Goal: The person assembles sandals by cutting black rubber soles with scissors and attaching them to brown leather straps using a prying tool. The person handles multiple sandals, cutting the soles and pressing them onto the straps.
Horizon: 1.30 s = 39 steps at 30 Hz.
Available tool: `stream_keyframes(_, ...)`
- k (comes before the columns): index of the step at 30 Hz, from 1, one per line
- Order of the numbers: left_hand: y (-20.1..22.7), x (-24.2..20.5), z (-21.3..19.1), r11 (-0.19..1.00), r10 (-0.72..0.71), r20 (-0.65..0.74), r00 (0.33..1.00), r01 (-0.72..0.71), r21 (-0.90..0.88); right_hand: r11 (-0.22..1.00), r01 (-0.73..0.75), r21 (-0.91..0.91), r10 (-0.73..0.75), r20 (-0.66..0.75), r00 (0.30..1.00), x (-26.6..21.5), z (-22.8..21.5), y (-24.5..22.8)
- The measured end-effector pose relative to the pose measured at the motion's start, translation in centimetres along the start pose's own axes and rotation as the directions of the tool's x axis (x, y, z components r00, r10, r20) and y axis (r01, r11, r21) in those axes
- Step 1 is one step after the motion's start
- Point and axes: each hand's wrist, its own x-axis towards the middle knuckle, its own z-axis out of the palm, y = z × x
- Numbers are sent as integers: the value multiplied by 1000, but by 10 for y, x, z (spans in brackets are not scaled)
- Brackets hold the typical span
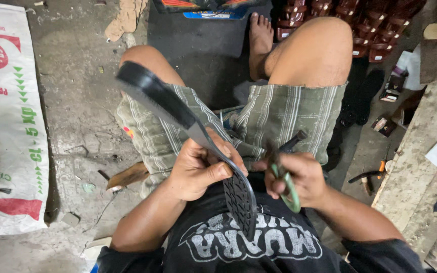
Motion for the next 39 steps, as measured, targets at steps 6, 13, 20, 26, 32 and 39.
stream_keyframes(6,-3,-3,2,998,-30,-76,997,25,-56,981,36,-192,-65,-146,987,5,-7,-9)
stream_keyframes(13,29,-4,6,991,-69,-255,965,96,96,630,-239,-739,-212,-459,863,36,-101,-15)
stream_keyframes(20,30,7,19,988,-145,-211,967,154,25,286,-435,-854,12,-451,892,158,-217,110)
stream_keyframes(26,48,29,19,828,69,-375,924,156,538,353,-509,-785,35,-533,845,231,-221,201)
stream_keyframes(32,96,71,1,492,260,-384,886,221,842,407,-422,-810,13,-457,890,239,-216,178)
stream_keyframes(39,154,209,-52,-181,406,156,900,-88,980,686,169,-708,-382,-153,911,253,-187,-6)
